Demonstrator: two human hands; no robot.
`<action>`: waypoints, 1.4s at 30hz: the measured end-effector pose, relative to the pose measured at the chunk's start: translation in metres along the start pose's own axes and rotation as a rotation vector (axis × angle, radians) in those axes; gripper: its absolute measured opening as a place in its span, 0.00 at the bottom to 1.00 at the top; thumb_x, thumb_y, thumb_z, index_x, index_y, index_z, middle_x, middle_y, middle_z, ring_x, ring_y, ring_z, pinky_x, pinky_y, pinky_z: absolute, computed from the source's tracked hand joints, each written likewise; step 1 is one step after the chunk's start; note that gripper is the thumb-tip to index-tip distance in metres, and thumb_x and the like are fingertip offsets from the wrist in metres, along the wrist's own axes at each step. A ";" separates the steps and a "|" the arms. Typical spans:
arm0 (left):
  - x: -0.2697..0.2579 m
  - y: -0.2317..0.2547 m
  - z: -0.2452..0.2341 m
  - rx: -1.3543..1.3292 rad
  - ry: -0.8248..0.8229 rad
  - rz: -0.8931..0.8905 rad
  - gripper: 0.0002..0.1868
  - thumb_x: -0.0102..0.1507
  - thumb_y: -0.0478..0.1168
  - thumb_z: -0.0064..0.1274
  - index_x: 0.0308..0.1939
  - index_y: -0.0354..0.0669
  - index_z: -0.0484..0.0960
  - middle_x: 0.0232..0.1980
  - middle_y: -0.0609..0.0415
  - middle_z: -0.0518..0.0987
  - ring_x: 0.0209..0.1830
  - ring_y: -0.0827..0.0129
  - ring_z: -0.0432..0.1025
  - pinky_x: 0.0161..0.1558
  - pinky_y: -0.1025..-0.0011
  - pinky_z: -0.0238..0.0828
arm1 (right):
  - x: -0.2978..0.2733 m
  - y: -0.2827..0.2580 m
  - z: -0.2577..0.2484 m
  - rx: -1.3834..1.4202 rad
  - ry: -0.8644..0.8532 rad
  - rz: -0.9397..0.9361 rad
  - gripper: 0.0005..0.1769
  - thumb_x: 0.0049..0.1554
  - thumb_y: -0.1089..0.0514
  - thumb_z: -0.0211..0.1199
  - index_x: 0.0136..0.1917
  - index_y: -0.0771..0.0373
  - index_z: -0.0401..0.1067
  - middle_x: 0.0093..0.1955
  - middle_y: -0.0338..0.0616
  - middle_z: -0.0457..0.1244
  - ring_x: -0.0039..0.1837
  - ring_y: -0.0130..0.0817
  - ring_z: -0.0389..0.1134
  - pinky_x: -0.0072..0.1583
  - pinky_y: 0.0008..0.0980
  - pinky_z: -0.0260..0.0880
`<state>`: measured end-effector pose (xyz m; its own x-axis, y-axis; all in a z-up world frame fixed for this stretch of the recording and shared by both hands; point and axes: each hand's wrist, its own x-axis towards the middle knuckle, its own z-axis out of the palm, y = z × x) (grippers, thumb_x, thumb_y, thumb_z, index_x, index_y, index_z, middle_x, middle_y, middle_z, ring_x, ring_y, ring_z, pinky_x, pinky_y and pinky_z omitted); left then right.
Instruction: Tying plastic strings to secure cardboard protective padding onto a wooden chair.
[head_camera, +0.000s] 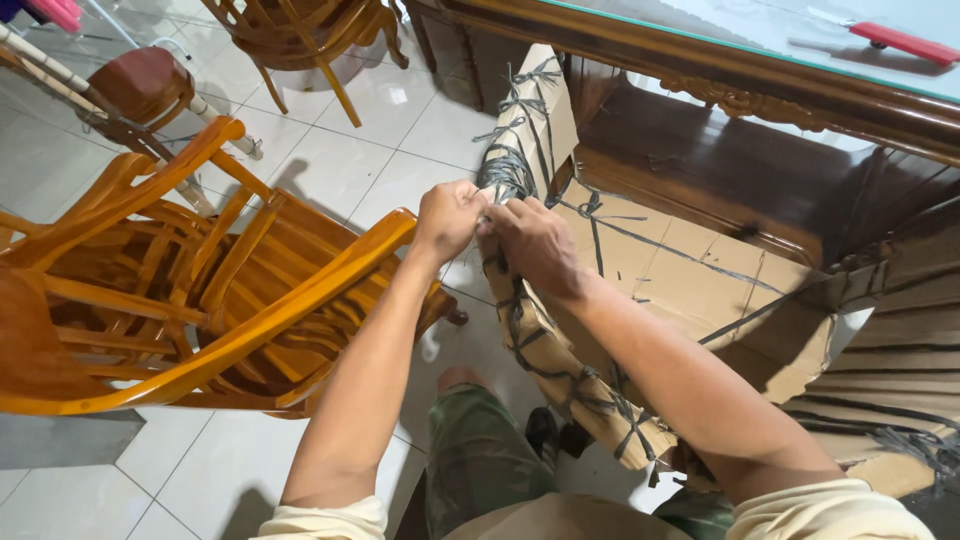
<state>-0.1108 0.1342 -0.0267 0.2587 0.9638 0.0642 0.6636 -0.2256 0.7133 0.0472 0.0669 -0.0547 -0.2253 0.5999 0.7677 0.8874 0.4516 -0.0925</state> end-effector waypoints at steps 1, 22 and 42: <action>-0.005 0.011 -0.002 0.042 -0.036 -0.021 0.12 0.59 0.54 0.50 0.27 0.59 0.83 0.18 0.65 0.80 0.30 0.66 0.79 0.40 0.70 0.73 | -0.001 0.000 -0.003 -0.021 -0.042 -0.004 0.02 0.60 0.51 0.57 0.48 0.44 0.67 0.36 0.30 0.57 0.44 0.31 0.65 0.41 0.29 0.71; -0.018 -0.042 0.029 0.331 0.324 0.617 0.07 0.56 0.46 0.60 0.36 0.54 0.82 0.32 0.57 0.76 0.37 0.58 0.76 0.39 0.61 0.76 | 0.012 0.006 0.003 0.830 -0.521 0.861 0.15 0.53 0.58 0.54 0.44 0.47 0.82 0.37 0.40 0.71 0.47 0.37 0.71 0.53 0.37 0.71; -0.018 -0.026 -0.003 0.885 0.329 0.912 0.01 0.52 0.40 0.53 0.27 0.54 0.78 0.28 0.60 0.72 0.32 0.61 0.70 0.36 0.61 0.64 | 0.029 0.015 -0.043 0.391 -0.630 0.709 0.12 0.60 0.48 0.56 0.48 0.44 0.81 0.46 0.49 0.72 0.57 0.54 0.72 0.59 0.53 0.71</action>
<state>-0.1350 0.1235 -0.0438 0.7576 0.3770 0.5329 0.6078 -0.7051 -0.3653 0.0708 0.0630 -0.0063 0.0295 0.9995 -0.0058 0.7309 -0.0256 -0.6820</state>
